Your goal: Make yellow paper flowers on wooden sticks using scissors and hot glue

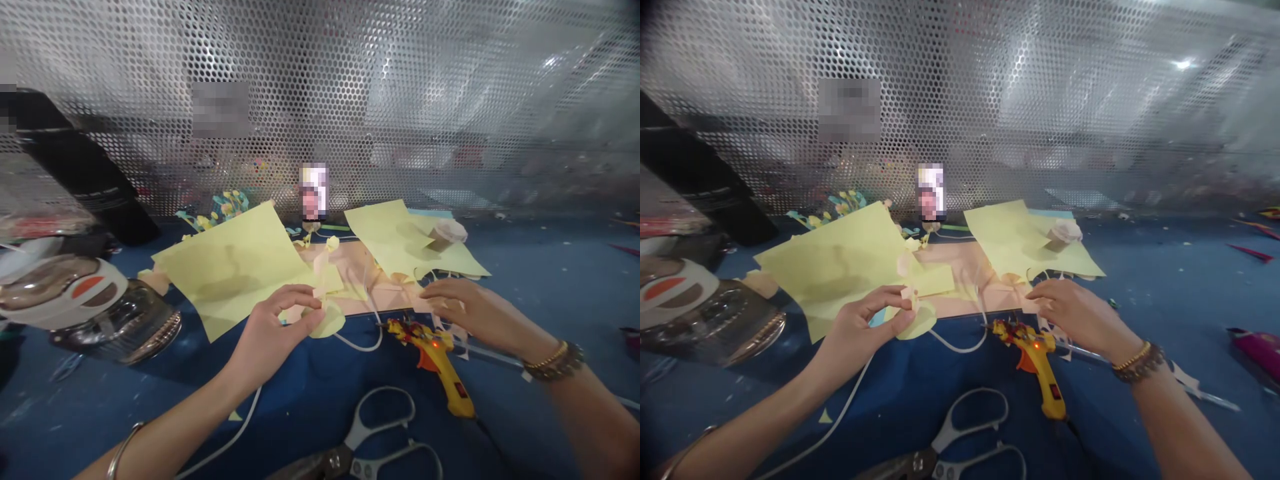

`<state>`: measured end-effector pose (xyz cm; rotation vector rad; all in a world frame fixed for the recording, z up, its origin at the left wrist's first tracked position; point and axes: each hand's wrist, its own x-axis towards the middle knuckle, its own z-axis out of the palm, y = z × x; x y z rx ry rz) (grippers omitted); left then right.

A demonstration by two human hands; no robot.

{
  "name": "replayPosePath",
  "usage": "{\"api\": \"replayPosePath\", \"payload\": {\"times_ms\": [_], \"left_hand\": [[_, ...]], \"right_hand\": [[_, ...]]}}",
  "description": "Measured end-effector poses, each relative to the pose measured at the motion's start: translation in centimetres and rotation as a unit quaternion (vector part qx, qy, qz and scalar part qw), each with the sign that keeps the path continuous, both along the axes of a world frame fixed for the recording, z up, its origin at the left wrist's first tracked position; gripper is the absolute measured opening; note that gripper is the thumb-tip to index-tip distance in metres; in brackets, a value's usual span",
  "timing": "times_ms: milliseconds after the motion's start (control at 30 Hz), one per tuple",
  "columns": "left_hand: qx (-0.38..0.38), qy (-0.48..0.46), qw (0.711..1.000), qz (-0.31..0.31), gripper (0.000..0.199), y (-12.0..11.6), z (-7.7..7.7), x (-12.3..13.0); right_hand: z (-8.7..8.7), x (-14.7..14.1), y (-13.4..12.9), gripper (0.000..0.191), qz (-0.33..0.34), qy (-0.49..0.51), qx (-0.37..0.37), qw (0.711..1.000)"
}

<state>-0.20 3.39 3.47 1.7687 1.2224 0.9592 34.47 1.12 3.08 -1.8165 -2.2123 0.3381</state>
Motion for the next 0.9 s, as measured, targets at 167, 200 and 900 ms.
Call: {"api": "replayPosePath", "payload": {"times_ms": [167,200,900], "left_hand": [[-0.004,0.001,1.0,0.001,0.011,-0.1,0.0,0.0],[-0.005,0.001,1.0,0.0,0.011,-0.1,0.0,-0.1],[-0.07,-0.074,0.995,-0.025,0.012,0.5,-1.7,-0.5]], "right_hand": [[-0.9,1.3,0.7,0.027,-0.015,-0.102,0.064,0.993],[-0.9,1.4,0.8,0.027,-0.014,-0.116,0.07,0.991],[4.4,-9.5,-1.4,0.012,0.098,0.117,0.15,0.977]]}}
